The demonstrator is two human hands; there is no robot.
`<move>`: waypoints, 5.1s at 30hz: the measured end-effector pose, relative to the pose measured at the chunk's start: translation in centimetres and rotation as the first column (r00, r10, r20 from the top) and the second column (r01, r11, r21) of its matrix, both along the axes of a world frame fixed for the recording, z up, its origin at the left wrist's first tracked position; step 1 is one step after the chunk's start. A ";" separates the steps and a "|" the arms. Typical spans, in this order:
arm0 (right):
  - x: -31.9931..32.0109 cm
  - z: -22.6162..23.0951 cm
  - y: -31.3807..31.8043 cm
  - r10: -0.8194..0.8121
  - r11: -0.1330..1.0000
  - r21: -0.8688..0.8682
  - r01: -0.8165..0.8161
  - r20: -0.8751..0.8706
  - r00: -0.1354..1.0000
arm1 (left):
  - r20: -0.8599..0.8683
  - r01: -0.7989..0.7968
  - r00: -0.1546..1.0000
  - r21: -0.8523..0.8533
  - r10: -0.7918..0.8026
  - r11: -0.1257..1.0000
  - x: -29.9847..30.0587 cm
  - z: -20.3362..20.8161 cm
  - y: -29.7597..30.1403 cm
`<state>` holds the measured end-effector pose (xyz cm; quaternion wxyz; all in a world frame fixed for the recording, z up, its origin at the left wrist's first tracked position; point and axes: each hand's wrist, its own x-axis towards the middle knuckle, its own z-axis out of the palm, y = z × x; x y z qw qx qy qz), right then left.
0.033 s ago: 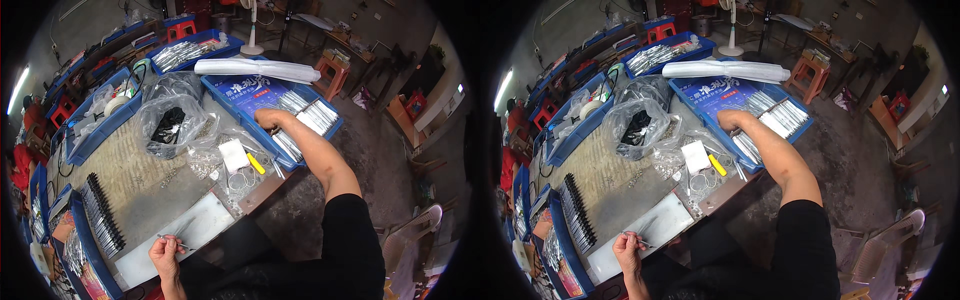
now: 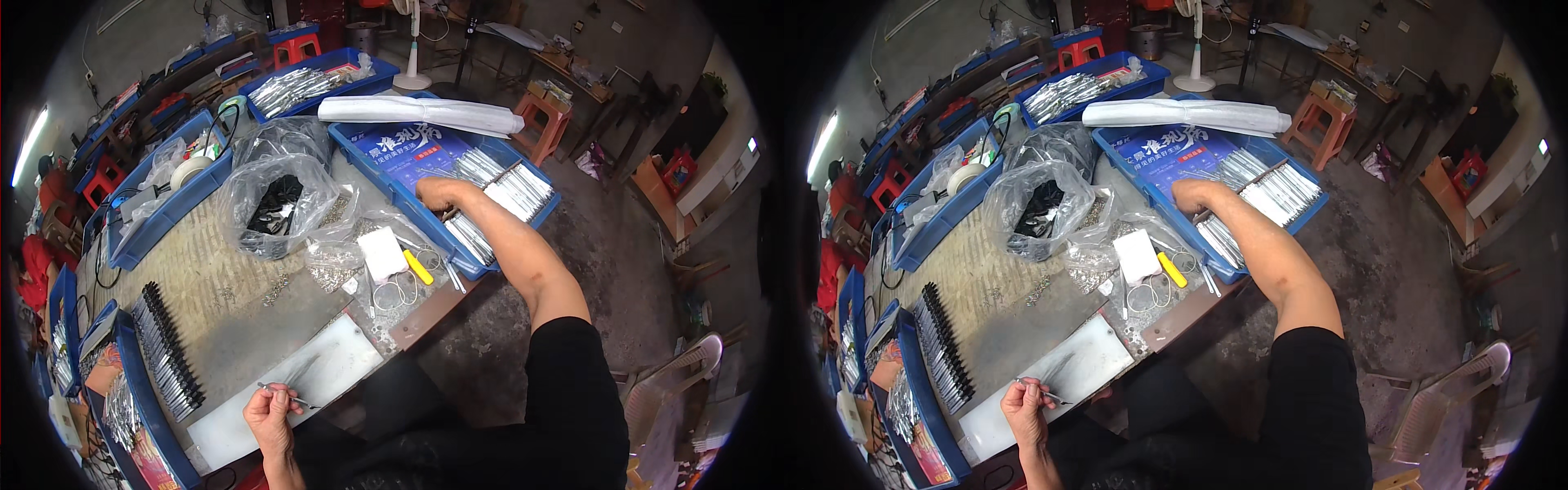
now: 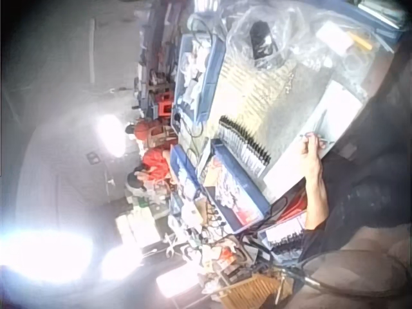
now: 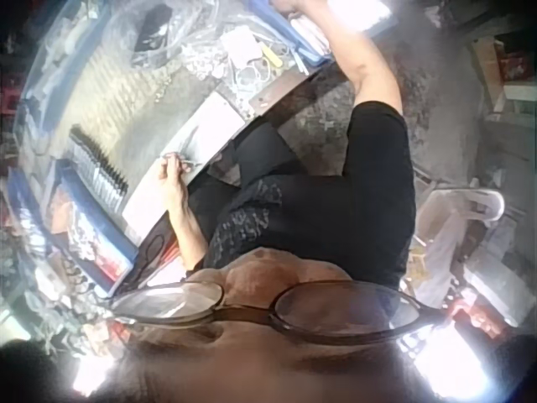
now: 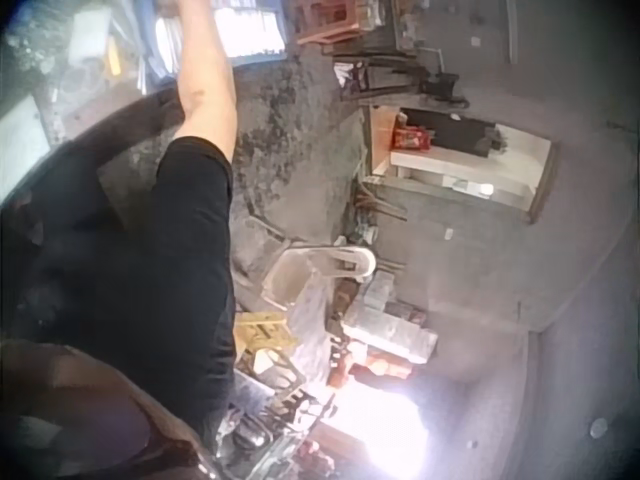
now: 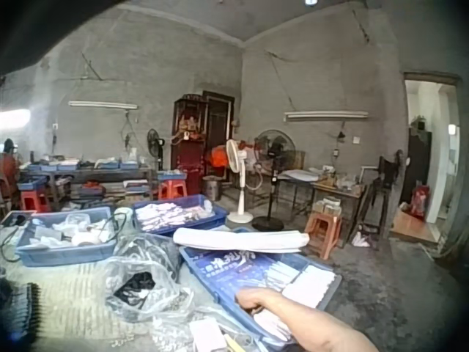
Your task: The person assembles metal components by hand, attaching small parts to each piece and organizing the assembled items in rows on the work surface.
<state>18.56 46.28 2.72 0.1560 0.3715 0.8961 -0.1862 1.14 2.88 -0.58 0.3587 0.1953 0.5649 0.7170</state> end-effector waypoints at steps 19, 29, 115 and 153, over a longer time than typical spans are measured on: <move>-0.6 0.5 -0.3 -0.255 0.960 -0.134 0.248 -0.044 0.966 | -0.001 0.000 1.000 -0.032 0.000 0.999 0.1 -1.3 -0.7; -0.7 0.3 -0.4 -0.153 0.988 -0.017 0.153 -0.063 0.986 | -0.004 -0.017 1.000 -0.028 0.017 0.999 0.4 -1.2 -1.0; -3.8 -3.7 -34.1 -0.375 0.752 -0.588 -0.299 -0.754 0.539 | 0.089 0.073 0.992 0.129 -0.085 0.989 2.1 -0.6 -0.6; -3.9 -3.8 -33.9 -0.310 0.782 -0.550 -0.294 -0.751 0.583 | 0.030 0.083 0.996 0.098 -0.087 0.992 2.1 -1.2 -0.6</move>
